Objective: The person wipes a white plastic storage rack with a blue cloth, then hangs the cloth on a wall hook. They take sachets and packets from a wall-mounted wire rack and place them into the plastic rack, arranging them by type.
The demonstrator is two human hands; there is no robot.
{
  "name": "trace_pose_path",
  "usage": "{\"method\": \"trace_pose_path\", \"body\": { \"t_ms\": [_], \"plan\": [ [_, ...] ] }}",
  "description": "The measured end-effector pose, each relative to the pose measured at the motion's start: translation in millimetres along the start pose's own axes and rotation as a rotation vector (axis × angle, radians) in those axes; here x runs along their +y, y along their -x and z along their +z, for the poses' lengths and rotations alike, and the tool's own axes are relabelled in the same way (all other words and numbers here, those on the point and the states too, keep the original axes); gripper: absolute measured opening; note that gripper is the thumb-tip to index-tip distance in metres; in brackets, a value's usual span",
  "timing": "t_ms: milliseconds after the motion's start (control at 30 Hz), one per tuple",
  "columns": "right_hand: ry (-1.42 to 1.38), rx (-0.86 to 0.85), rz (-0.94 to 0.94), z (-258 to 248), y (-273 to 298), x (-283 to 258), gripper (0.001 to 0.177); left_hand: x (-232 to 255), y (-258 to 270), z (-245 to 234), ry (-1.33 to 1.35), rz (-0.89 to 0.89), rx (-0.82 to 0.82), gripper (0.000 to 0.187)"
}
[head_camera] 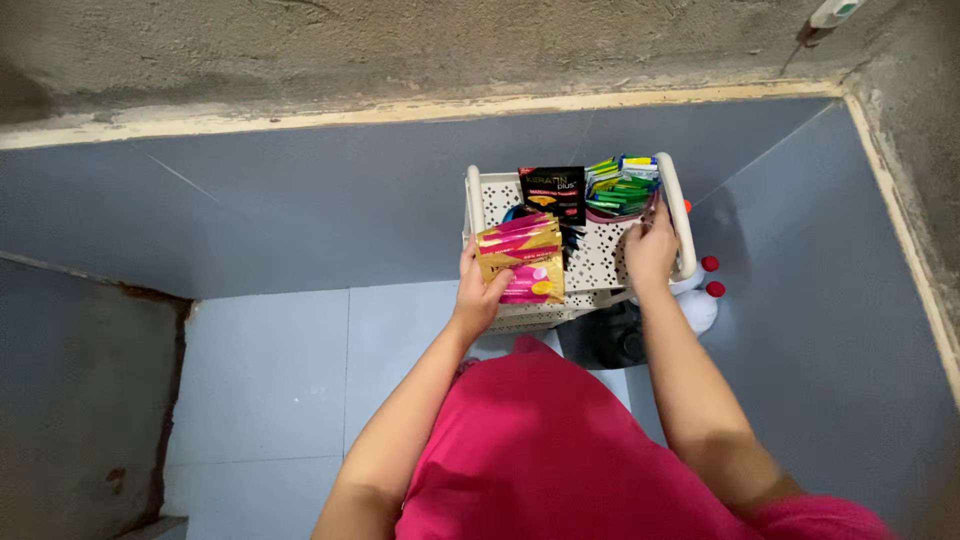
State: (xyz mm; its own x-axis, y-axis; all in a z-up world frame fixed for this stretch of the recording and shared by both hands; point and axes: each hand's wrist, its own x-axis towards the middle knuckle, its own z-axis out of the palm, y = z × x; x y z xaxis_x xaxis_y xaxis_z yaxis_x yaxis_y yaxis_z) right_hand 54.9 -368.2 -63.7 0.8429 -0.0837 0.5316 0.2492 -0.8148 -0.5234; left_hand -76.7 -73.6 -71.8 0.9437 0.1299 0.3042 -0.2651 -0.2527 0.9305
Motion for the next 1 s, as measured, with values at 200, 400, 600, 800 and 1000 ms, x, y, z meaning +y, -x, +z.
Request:
{"method": "trace_pose_path", "body": {
  "t_ms": [200,400,600,800,1000],
  "plan": [
    [-0.486,-0.085,0.338,-1,36,-29,0.045,-6,0,-5,0.218,-0.157,-0.004,0.038],
    [-1.015,-0.455,0.223,-38,48,-69,0.047,25,-5,-14,0.129,-0.069,0.014,0.037],
    [-1.48,-0.737,0.268,-99,27,-118,0.107,78,-26,-12,-0.085,0.069,-0.055,0.028],
    [-1.067,-0.509,0.411,-121,15,-140,0.112,88,-37,10,-0.132,0.112,-0.12,0.036],
    [-0.925,-0.251,0.431,-130,14,-84,0.099,38,-52,22,0.22,-0.079,0.133,0.032]
  ]
}}
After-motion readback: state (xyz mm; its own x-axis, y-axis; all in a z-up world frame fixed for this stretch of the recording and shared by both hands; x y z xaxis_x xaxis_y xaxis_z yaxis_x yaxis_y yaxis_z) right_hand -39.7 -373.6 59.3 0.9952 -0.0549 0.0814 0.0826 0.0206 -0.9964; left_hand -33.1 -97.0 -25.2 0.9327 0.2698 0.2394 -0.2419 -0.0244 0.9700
